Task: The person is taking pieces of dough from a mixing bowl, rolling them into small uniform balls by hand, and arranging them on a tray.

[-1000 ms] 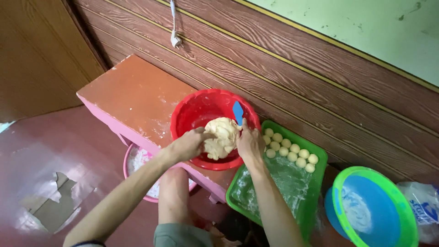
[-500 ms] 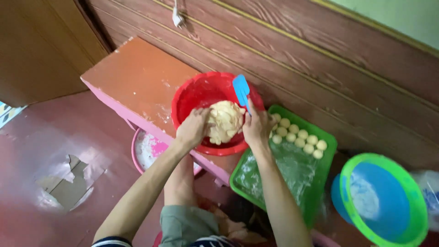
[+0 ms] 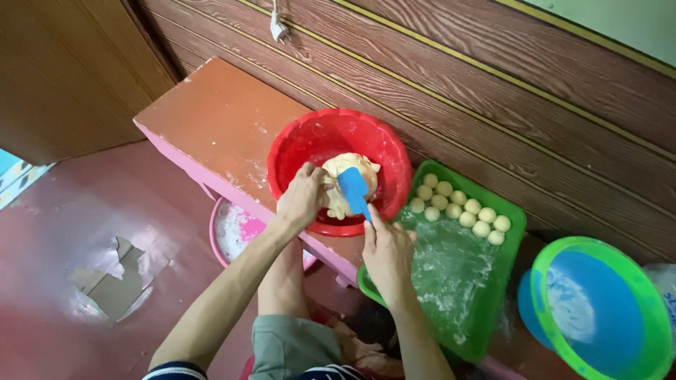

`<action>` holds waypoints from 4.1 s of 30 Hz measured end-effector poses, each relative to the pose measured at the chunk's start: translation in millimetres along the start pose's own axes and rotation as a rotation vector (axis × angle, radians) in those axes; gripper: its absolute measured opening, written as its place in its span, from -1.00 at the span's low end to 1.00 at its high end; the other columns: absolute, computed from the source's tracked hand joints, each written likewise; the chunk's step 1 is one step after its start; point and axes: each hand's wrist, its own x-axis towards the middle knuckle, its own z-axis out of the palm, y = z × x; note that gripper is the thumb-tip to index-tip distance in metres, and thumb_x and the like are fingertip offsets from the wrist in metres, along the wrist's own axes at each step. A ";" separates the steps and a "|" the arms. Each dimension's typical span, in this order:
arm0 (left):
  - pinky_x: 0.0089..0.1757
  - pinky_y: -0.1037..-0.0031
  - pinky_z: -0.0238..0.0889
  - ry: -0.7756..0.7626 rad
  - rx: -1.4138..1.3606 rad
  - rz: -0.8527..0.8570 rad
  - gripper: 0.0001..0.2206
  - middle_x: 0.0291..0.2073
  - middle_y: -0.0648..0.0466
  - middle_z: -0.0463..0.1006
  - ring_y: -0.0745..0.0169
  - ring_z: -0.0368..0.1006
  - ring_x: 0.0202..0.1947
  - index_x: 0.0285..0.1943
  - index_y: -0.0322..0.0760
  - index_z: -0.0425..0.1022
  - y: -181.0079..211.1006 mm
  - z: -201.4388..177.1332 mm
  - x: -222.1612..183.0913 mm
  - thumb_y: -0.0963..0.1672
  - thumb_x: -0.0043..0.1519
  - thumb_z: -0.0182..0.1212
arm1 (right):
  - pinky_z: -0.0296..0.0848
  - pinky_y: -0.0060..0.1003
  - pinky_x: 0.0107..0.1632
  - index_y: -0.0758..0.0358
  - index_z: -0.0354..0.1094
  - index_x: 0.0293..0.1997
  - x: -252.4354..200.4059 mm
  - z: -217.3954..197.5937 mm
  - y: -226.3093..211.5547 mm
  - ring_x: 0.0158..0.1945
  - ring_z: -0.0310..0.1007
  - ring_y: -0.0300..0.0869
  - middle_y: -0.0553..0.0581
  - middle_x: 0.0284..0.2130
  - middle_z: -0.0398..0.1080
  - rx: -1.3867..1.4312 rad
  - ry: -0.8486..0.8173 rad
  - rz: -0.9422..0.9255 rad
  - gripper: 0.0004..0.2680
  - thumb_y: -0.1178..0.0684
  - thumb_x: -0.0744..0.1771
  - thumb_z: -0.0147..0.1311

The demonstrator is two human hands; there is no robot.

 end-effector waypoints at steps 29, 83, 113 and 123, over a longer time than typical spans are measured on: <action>0.02 0.14 0.49 -0.002 -0.061 -0.072 -0.79 -0.10 0.03 0.45 -0.10 0.51 0.03 0.09 -0.16 0.44 2.7 -7.3 -3.4 -0.12 0.29 0.18 | 0.26 -0.03 -0.16 0.07 0.47 0.16 50.7 38.8 -46.6 -0.28 0.56 0.04 0.15 -0.46 0.57 -0.014 0.099 -0.051 -0.74 -0.02 0.36 -0.01; -0.04 0.20 0.49 0.235 -0.061 -0.018 -0.86 -0.29 0.01 0.51 -0.06 0.57 -0.11 0.00 -0.08 0.53 -1.3 -3.8 -6.0 -0.07 0.34 0.16 | 0.23 0.03 0.03 0.09 0.47 0.08 63.9 23.2 -61.0 -0.10 0.60 0.14 0.24 -0.36 0.59 -0.084 -0.323 -0.063 -0.70 0.05 0.25 0.05; 0.01 0.10 0.41 0.363 -0.420 0.098 -0.78 -0.19 -0.08 0.61 -0.17 0.57 -0.03 0.12 -0.01 0.53 -4.5 -30.0 5.0 -0.13 0.43 -0.04 | 0.41 0.09 0.19 -0.05 0.38 0.28 117.7 -32.4 -33.4 0.14 0.49 0.17 0.29 -0.01 0.53 0.260 -0.369 0.082 -0.65 0.01 0.32 0.03; 0.41 0.01 -0.25 0.098 -0.638 -0.196 -0.40 0.39 -0.53 0.16 -0.36 -0.06 0.50 0.39 -0.58 0.21 -10.3 -28.7 11.2 0.07 0.47 -0.35 | 0.33 0.20 0.24 -0.13 0.15 0.42 117.1 -43.9 -40.4 0.16 0.47 0.25 0.32 0.08 0.48 0.073 -0.508 0.122 -0.63 -0.08 0.40 -0.24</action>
